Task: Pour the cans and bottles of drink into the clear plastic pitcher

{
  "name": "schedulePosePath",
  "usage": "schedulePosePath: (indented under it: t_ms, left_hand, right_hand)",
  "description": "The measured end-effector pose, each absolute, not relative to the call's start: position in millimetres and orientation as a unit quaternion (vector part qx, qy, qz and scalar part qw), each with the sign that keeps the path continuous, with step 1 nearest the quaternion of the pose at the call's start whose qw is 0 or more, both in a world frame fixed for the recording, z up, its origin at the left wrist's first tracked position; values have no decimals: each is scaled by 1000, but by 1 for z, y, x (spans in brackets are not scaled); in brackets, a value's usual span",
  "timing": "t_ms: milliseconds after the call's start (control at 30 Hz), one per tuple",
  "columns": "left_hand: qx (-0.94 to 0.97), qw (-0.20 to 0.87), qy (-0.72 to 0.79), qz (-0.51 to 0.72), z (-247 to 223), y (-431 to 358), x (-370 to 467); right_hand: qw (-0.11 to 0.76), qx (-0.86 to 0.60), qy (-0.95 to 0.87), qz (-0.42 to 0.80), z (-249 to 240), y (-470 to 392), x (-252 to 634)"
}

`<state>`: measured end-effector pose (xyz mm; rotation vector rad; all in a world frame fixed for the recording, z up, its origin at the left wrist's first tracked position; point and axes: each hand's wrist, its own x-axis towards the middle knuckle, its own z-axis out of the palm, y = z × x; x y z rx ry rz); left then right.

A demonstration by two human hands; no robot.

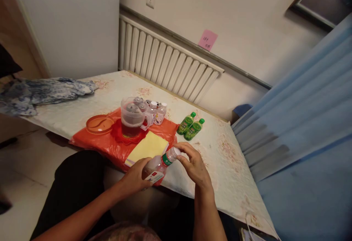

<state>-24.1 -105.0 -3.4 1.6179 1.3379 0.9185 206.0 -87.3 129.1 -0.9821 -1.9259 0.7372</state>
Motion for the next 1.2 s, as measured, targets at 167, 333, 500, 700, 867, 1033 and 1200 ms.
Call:
schedulePosePath:
  t_ms: [167, 333, 500, 700, 867, 1033, 1200]
  left_hand:
    - [657, 396, 526, 368, -3, -105, -23]
    - [660, 390, 530, 362, 1, -106, -24]
    - [664, 389, 536, 347, 0, -106, -23]
    - [670, 394, 537, 327, 1, -107, -22]
    - [654, 425, 523, 343, 5, -106, -23]
    - [654, 435, 520, 336, 7, -107, -23]
    - [664, 428, 518, 330, 10, -107, -21]
  right_hand:
    - [412, -412, -759, 290, 127, -88, 208]
    - [430, -417, -735, 317, 125, -87, 206]
    - [413, -449, -738, 287, 127, -89, 201]
    - [426, -491, -717, 251, 122, -87, 197]
    - [474, -399, -651, 437, 110, -80, 206]
    - [521, -368, -546, 543, 98, -76, 206]
    - [555, -404, -560, 463, 90, -74, 194]
